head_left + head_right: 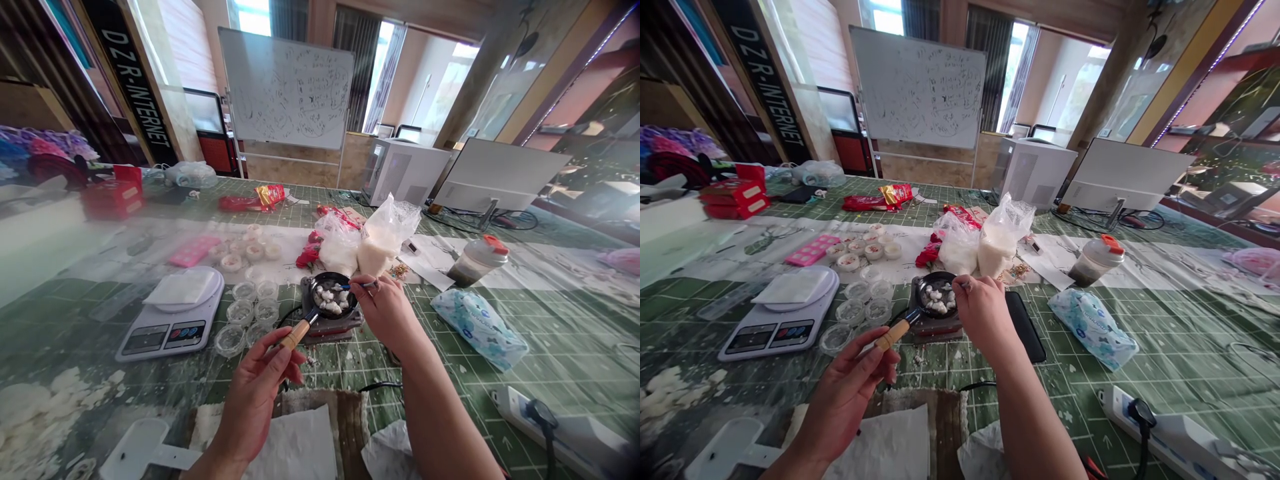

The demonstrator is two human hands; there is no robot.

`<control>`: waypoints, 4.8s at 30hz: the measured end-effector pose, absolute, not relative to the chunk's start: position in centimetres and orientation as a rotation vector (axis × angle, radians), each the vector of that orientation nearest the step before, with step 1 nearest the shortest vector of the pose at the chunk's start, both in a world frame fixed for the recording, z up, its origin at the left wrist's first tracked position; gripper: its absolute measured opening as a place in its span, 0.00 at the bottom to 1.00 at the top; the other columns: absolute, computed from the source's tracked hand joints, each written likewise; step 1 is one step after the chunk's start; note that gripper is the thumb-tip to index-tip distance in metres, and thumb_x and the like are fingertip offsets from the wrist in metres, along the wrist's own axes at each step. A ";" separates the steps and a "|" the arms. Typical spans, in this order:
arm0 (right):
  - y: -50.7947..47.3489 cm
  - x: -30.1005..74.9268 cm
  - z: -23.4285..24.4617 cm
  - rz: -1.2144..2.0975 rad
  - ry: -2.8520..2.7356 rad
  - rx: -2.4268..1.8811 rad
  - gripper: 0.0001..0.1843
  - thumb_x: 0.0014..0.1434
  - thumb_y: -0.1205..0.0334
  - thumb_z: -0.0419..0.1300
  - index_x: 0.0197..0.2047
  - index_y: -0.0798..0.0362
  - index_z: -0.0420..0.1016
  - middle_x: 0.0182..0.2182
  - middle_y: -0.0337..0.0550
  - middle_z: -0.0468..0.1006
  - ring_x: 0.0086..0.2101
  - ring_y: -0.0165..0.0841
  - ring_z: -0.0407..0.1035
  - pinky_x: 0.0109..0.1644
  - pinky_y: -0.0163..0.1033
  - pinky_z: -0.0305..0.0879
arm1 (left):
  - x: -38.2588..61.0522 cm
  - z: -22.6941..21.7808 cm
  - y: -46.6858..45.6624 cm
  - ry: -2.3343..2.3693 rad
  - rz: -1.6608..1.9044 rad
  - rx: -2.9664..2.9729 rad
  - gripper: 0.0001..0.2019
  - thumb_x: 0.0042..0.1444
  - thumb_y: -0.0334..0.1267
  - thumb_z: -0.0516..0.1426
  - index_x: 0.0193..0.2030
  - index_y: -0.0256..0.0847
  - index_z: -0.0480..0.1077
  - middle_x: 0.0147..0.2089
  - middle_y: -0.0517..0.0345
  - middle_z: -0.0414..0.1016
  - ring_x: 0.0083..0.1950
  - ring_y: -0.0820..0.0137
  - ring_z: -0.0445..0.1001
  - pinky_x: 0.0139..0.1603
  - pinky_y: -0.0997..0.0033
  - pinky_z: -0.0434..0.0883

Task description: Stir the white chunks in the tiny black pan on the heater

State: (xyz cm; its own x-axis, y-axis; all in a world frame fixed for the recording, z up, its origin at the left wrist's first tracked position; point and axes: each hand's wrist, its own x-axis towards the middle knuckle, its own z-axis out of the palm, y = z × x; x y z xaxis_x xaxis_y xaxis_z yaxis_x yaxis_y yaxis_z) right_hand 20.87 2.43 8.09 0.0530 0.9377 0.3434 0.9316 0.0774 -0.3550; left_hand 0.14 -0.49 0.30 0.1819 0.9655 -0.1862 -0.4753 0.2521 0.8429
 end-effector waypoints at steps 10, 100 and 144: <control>2.2 20.9 8.3 0.028 -1.923 -1.855 0.15 0.63 0.59 0.47 0.34 0.51 0.74 0.28 0.42 0.76 0.37 0.37 0.65 0.44 0.41 0.53 | 0.1 0.4 -0.6 0.838 1.150 0.729 0.15 0.52 0.39 0.60 0.47 0.41 0.70 0.30 0.56 0.77 0.27 0.73 0.71 0.32 0.71 0.68; 2.1 20.3 8.3 0.063 -1.927 -1.789 0.13 0.62 0.60 0.49 0.36 0.51 0.74 0.27 0.41 0.76 0.35 0.35 0.66 0.45 0.40 0.54 | 0.1 0.4 -0.8 0.829 1.141 0.724 0.16 0.52 0.39 0.60 0.48 0.40 0.69 0.31 0.55 0.77 0.27 0.73 0.71 0.32 0.71 0.68; 2.0 20.9 8.6 -0.019 -1.861 -1.899 0.14 0.63 0.60 0.47 0.35 0.52 0.73 0.30 0.43 0.78 0.37 0.37 0.67 0.46 0.42 0.52 | 0.2 0.3 -0.7 0.829 1.145 0.731 0.16 0.53 0.39 0.60 0.48 0.40 0.69 0.30 0.55 0.77 0.27 0.73 0.71 0.32 0.71 0.67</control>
